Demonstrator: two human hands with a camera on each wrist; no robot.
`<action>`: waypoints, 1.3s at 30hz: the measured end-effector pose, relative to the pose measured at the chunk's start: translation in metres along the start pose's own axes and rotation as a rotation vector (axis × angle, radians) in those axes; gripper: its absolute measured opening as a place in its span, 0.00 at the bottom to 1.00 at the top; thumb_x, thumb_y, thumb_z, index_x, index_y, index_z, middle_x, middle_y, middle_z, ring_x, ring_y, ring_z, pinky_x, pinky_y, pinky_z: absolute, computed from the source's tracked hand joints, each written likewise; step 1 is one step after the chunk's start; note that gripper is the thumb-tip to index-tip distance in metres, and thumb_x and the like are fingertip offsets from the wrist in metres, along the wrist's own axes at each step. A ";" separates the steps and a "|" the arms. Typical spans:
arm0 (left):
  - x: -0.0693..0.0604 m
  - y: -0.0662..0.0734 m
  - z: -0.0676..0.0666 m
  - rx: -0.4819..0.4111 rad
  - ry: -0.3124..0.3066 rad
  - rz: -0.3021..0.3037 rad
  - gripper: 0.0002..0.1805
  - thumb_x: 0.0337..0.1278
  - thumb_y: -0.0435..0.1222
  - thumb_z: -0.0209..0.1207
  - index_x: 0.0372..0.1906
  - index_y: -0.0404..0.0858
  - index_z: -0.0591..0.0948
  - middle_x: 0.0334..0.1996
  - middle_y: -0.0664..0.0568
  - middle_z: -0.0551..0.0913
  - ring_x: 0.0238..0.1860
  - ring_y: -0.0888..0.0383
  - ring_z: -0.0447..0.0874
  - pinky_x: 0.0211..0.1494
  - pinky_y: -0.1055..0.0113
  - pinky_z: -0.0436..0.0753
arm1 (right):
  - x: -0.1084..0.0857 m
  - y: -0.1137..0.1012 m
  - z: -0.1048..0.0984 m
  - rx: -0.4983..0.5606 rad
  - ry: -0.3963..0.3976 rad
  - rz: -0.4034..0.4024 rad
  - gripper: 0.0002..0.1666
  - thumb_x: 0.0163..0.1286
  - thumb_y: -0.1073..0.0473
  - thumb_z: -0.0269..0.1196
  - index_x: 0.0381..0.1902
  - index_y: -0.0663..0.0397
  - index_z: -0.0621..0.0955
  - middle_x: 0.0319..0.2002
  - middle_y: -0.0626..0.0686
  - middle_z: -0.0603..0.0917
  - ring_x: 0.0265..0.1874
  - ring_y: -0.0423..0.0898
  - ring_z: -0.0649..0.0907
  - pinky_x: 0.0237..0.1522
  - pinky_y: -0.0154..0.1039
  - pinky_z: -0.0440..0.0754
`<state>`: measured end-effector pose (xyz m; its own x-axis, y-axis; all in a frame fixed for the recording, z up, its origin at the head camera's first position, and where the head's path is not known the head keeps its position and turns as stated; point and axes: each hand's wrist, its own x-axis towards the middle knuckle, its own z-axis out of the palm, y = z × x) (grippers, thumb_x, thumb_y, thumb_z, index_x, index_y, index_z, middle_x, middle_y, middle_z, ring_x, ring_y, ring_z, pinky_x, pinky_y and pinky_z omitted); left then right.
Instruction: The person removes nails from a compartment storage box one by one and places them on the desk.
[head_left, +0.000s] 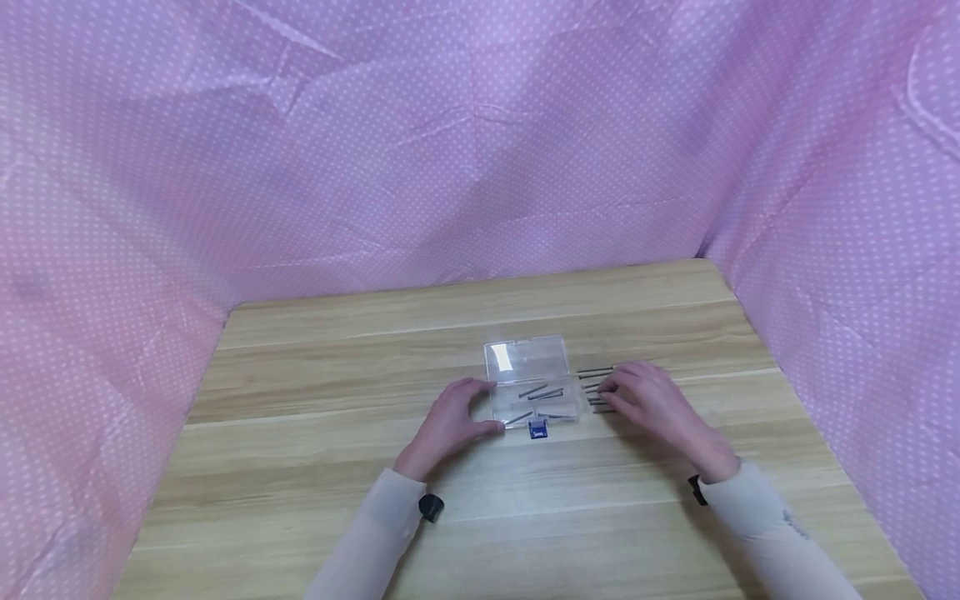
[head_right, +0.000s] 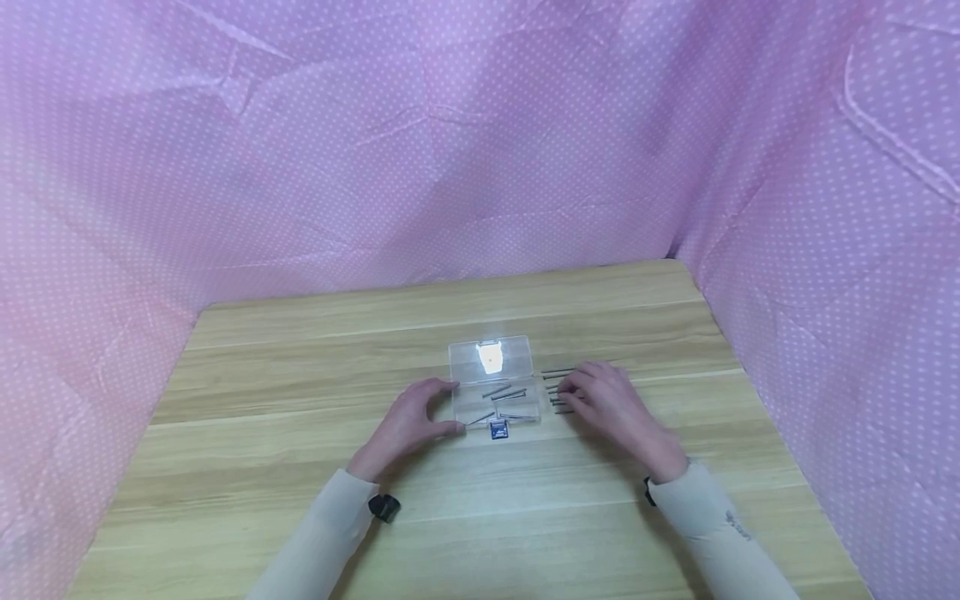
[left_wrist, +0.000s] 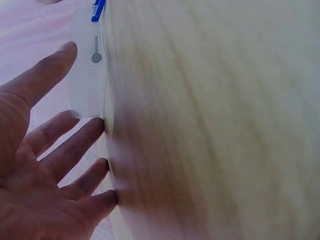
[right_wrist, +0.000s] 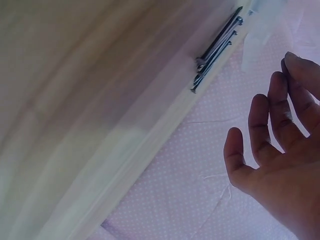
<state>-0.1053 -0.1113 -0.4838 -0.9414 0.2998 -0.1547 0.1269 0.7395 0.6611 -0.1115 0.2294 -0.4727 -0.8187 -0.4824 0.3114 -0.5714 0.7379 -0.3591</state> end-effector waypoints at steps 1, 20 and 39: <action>0.000 0.000 0.000 0.001 -0.001 -0.001 0.39 0.51 0.49 0.77 0.68 0.41 0.78 0.69 0.43 0.76 0.74 0.41 0.66 0.78 0.44 0.63 | 0.001 -0.001 0.000 0.007 0.003 0.005 0.08 0.59 0.66 0.75 0.36 0.55 0.87 0.37 0.53 0.87 0.41 0.57 0.84 0.48 0.60 0.83; 0.001 0.001 0.000 0.002 -0.001 -0.012 0.39 0.51 0.49 0.77 0.68 0.42 0.78 0.69 0.44 0.76 0.74 0.42 0.66 0.78 0.44 0.63 | 0.024 -0.024 0.015 0.096 0.052 -0.054 0.07 0.60 0.66 0.75 0.36 0.52 0.88 0.37 0.50 0.87 0.41 0.52 0.84 0.47 0.54 0.81; -0.001 0.001 -0.001 -0.009 -0.003 -0.008 0.39 0.51 0.49 0.77 0.68 0.42 0.78 0.69 0.44 0.76 0.74 0.42 0.66 0.78 0.45 0.63 | 0.048 -0.035 0.030 0.107 -0.064 -0.037 0.06 0.64 0.62 0.74 0.39 0.52 0.89 0.40 0.49 0.88 0.43 0.50 0.84 0.51 0.51 0.81</action>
<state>-0.1048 -0.1111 -0.4827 -0.9414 0.2957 -0.1623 0.1165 0.7366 0.6663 -0.1325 0.1657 -0.4717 -0.7971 -0.5400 0.2703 -0.6010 0.6662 -0.4416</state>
